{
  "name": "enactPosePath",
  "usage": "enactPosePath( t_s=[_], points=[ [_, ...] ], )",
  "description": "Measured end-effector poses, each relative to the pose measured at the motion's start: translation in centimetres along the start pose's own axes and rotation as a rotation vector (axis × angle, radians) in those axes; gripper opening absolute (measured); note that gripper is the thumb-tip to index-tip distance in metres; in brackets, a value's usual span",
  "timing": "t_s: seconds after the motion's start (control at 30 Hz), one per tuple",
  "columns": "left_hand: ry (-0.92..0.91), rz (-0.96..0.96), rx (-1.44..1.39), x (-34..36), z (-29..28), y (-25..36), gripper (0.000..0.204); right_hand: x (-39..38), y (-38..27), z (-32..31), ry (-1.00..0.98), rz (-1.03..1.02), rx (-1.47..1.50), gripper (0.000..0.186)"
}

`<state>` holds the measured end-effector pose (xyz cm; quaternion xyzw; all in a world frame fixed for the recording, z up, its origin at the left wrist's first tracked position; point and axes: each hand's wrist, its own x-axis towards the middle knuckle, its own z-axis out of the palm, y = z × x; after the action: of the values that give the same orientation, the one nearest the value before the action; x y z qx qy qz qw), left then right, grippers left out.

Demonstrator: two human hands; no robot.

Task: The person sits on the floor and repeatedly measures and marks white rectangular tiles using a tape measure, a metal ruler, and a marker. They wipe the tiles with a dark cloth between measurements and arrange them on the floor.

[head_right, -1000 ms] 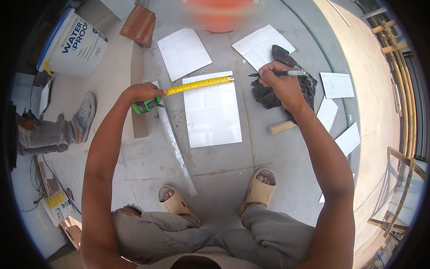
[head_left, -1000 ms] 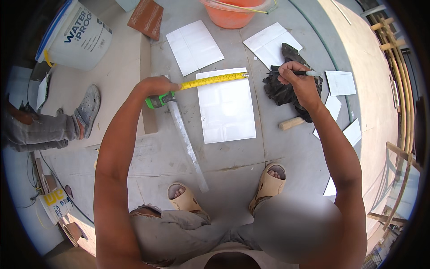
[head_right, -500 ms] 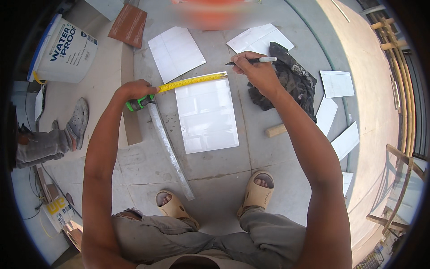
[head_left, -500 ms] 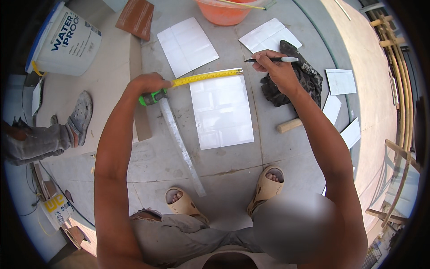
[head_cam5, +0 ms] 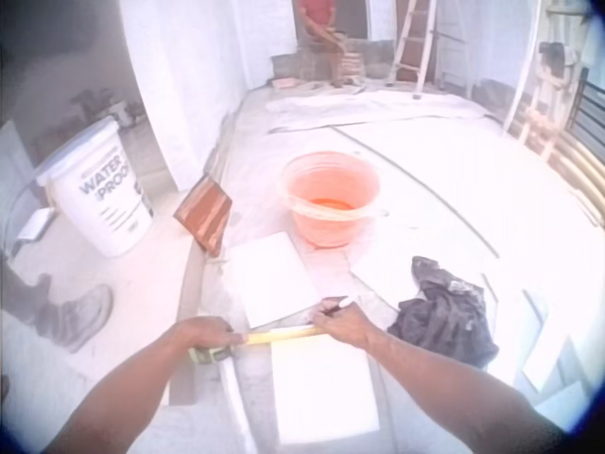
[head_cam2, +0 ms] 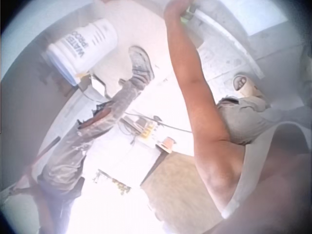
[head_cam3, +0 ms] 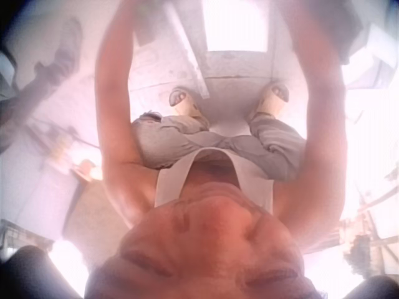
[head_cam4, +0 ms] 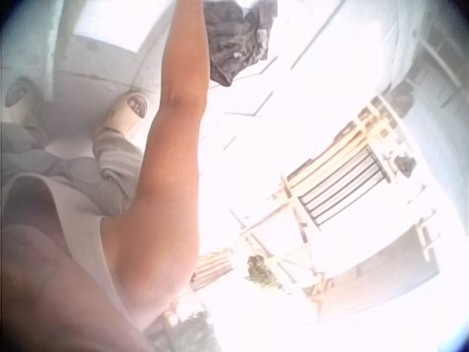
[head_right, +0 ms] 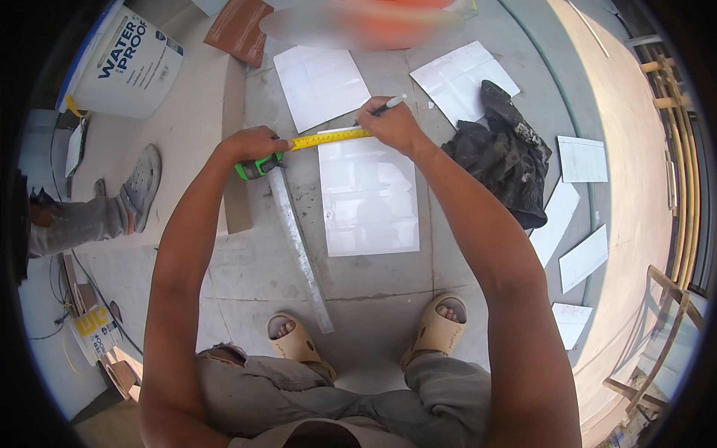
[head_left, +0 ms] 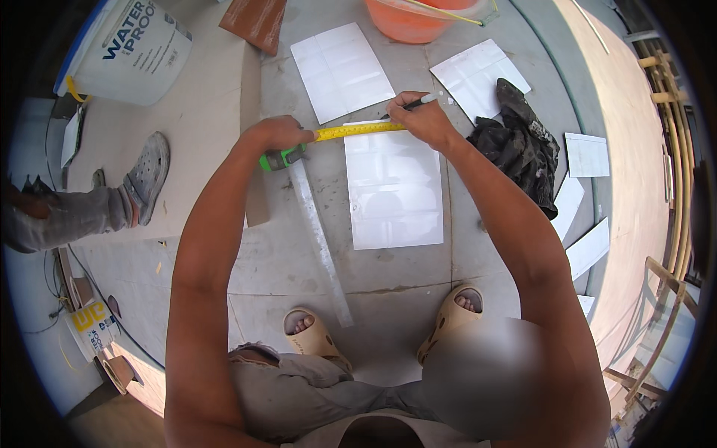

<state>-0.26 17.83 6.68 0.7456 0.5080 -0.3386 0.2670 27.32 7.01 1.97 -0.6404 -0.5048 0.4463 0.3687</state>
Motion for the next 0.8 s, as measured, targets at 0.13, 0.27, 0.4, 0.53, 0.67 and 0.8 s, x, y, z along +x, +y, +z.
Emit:
enactPosePath(
  t_s=[0.13,0.27,0.4,0.53,0.67,0.8],
  points=[
    [-0.011,0.007,0.002,0.0,-0.1,0.1,0.078,-0.2,0.2,-0.2,-0.045,-0.006,-0.044,0.022],
    [0.003,0.003,0.014,0.1,0.1,0.0,0.077,-0.3,-0.1,0.0,-0.044,-0.014,-0.076,0.022],
    [-0.014,0.005,0.008,-0.1,-0.1,0.3,0.077,-0.2,0.3,-0.1,-0.043,-0.011,-0.094,0.023],
    [0.001,0.014,0.009,0.0,0.1,0.0,0.078,-0.2,0.3,0.2,-0.043,-0.023,-0.067,0.022],
    [0.009,0.014,0.013,0.0,0.2,0.0,0.078,-0.1,0.7,0.3,-0.018,-0.03,-0.048,0.026],
    [0.013,0.006,0.011,0.3,0.3,-0.1,0.078,0.1,1.2,0.3,-0.009,-0.046,-0.023,0.027]
  ],
)
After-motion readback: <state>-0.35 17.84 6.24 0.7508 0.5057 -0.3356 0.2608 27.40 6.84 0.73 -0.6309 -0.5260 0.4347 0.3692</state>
